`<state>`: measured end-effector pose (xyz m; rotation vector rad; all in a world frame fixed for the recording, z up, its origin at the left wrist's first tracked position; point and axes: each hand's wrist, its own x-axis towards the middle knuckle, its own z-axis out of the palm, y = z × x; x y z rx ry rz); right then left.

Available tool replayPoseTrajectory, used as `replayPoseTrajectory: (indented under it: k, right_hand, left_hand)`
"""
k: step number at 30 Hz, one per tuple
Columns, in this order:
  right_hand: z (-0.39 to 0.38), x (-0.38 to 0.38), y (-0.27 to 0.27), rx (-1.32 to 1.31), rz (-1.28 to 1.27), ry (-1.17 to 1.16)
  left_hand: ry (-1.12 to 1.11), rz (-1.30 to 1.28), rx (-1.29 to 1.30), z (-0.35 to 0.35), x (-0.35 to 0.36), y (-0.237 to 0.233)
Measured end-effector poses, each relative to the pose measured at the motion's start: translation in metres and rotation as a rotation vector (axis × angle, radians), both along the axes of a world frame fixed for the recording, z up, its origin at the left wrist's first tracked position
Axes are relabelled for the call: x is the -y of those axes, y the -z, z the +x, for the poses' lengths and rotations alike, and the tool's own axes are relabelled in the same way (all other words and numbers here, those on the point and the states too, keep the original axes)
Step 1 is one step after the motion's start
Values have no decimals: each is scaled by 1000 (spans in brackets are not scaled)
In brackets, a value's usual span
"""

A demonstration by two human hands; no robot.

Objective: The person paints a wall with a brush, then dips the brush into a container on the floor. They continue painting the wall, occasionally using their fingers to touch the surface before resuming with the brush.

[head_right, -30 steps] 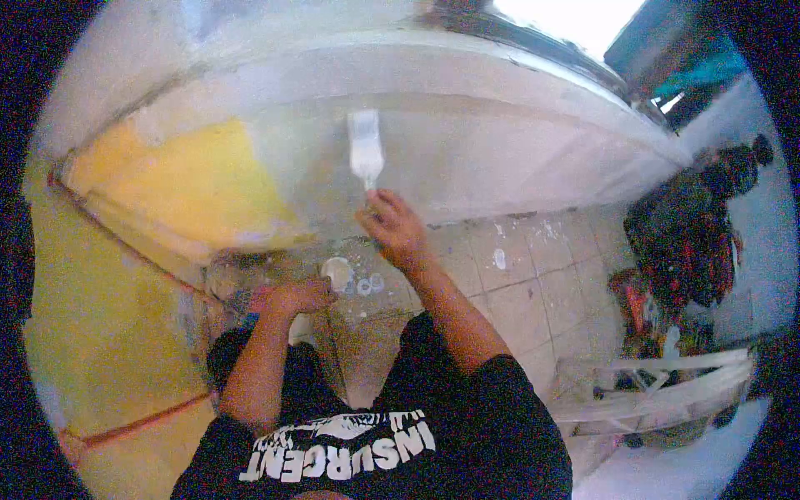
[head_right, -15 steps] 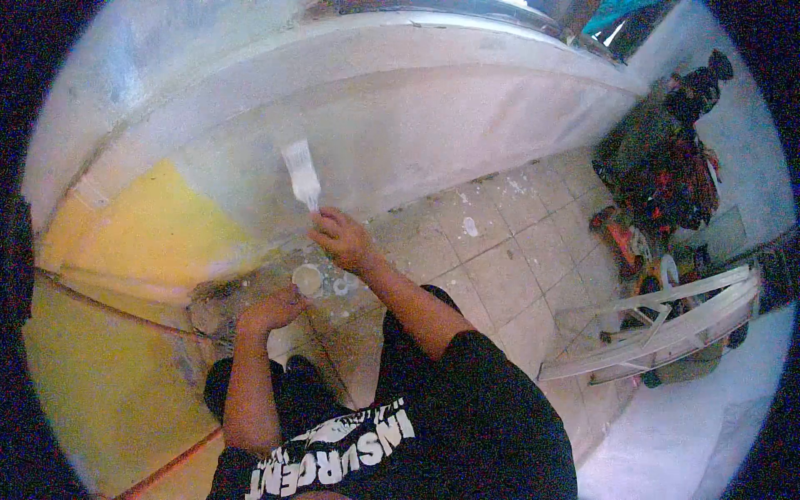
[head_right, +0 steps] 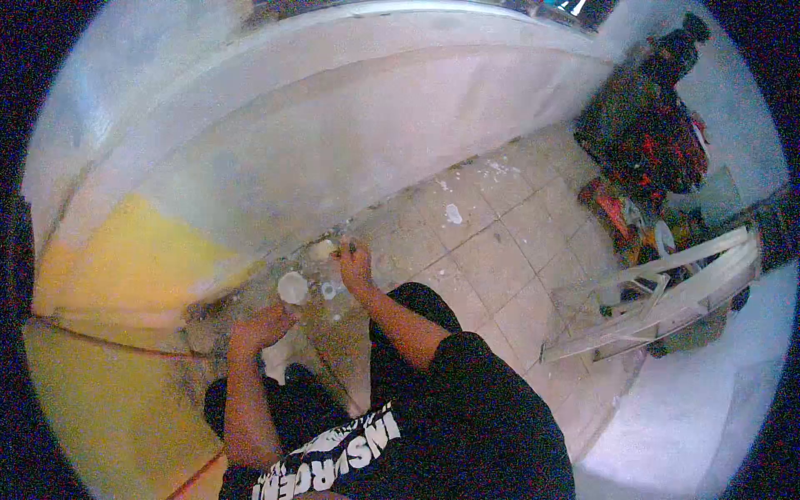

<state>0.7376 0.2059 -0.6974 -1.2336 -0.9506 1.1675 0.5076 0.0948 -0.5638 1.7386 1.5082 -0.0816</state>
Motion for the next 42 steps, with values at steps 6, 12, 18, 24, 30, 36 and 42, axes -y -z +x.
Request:
replayPoseTrajectory:
  k: [6, 12, 18, 24, 30, 36, 42]
  right_hand:
    - [22, -13, 62, -425, -408, 65]
    - [21, -12, 59, -648, -729, -350]
    - [4, 11, -43, -348, -544, -329]
    - [-26, 22, -151, -117, -100, -404]
    - [-53, -16, -157, -34, 112, -408]
    - [-58, -16, 9, 352, -92, -300]
    - [-40, -5, 82, 461, -281, -532]
  left_hand:
    - [24, 30, -73, -6, -1, 15]
    - [15, -25, -117, 5, -5, -20]
    - [15, -49, -128, 6, -5, -26]
    - [35, 59, -51, -1, -7, -3]
    - [52, 22, -127, 5, -12, 1]
    - [43, 16, -60, -2, -12, 17]
    - [40, 63, -24, -5, -7, 15]
